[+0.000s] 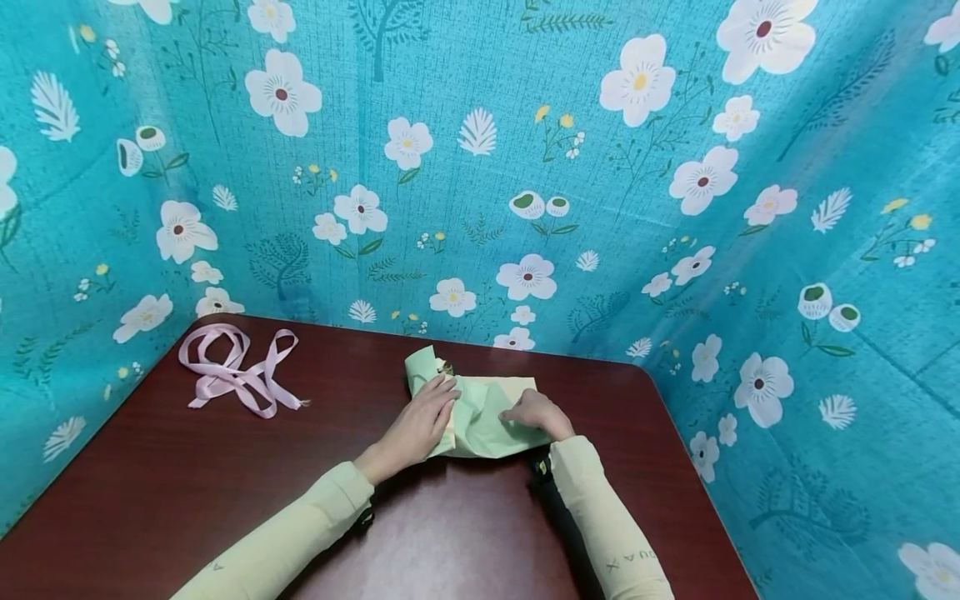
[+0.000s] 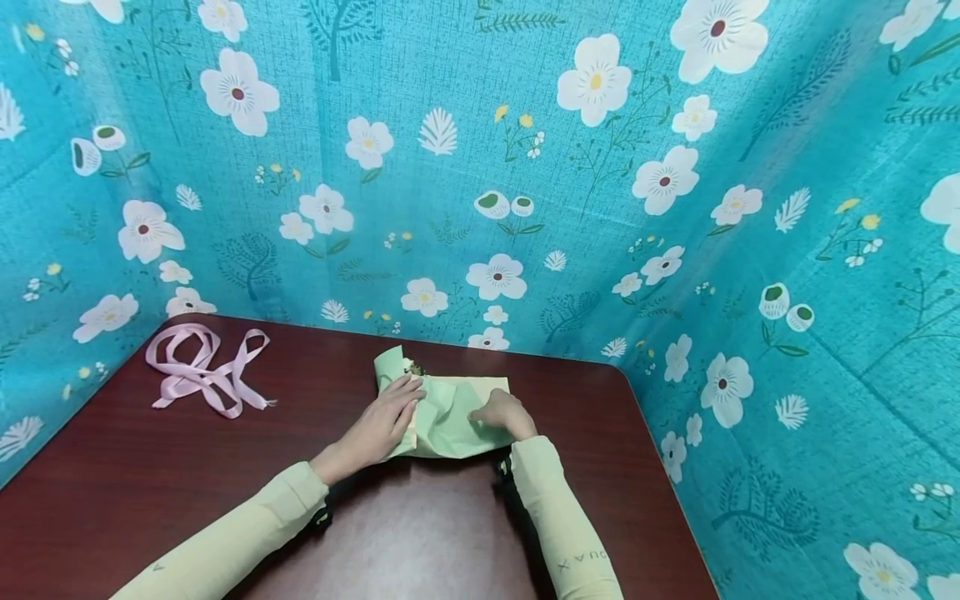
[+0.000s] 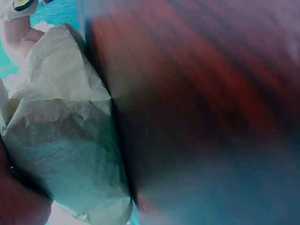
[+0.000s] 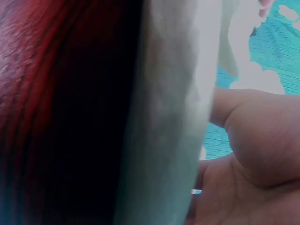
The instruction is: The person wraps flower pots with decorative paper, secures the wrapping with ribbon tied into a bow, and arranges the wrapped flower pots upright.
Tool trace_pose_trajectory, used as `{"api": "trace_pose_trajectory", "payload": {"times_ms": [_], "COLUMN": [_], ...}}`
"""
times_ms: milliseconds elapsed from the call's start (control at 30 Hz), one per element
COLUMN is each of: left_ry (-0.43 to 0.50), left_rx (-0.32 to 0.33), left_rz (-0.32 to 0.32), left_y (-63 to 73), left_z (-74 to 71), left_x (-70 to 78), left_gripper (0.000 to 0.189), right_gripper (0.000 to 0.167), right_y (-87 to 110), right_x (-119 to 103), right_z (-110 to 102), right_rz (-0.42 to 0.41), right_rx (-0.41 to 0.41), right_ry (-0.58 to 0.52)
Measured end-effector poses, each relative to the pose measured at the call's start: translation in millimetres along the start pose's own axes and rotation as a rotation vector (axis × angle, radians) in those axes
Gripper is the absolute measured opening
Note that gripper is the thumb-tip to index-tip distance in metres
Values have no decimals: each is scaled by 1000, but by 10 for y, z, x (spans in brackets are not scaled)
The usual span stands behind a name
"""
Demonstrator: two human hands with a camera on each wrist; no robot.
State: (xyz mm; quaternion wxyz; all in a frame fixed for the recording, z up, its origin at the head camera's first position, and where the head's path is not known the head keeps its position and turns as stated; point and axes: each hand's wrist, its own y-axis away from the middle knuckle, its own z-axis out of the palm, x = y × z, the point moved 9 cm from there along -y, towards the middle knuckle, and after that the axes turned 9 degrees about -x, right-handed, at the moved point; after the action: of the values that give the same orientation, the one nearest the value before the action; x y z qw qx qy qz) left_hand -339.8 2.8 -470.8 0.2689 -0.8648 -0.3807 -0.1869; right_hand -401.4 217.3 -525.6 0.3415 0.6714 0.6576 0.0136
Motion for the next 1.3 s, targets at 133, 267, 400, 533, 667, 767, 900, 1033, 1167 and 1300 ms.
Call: {"api": "trace_pose_trajectory", "payload": {"times_ms": [133, 267, 400, 533, 667, 767, 900, 1033, 1167, 1300], "left_ry": [-4, -13, -18, -21, -29, -41, -77, -101, -103, -94], "left_rx": [-1, -9, -18, -26, -25, -19, -13, -10, -7, -8], "left_rz": [-16, -24, -30, -31, -28, -24, 3, 17, 13, 22], "left_y": [-9, -19, -29, -31, -31, -39, -68, -99, -108, -105], "left_z": [26, 50, 68, 73, 65, 58, 72, 90, 89, 107], "left_x": [0, -7, -23, -22, 1, 30, 89, 130, 146, 165], "left_gripper": [33, 34, 35, 35, 35, 35, 34, 32, 31, 31], "right_gripper": [49, 58, 49, 46, 45, 39, 35, 39, 42, 40], "right_y": [-47, -65, -72, -54, -1, 41, 66, 62, 62, 95], "right_x": [-26, -64, -20, 101, 267, 343, 359, 342, 351, 390], "right_z": [39, 46, 45, -18, -117, -148, -155, -159, -166, -159], "right_rz": [-4, -14, -8, -12, 33, 56, 53, 61, 79, 80], "right_rx": [-5, -5, -21, -5, 26, 28, 56, 96, 118, 117], "right_ry": [2, 13, -2, -76, -156, -173, -103, -33, -31, -64]}}
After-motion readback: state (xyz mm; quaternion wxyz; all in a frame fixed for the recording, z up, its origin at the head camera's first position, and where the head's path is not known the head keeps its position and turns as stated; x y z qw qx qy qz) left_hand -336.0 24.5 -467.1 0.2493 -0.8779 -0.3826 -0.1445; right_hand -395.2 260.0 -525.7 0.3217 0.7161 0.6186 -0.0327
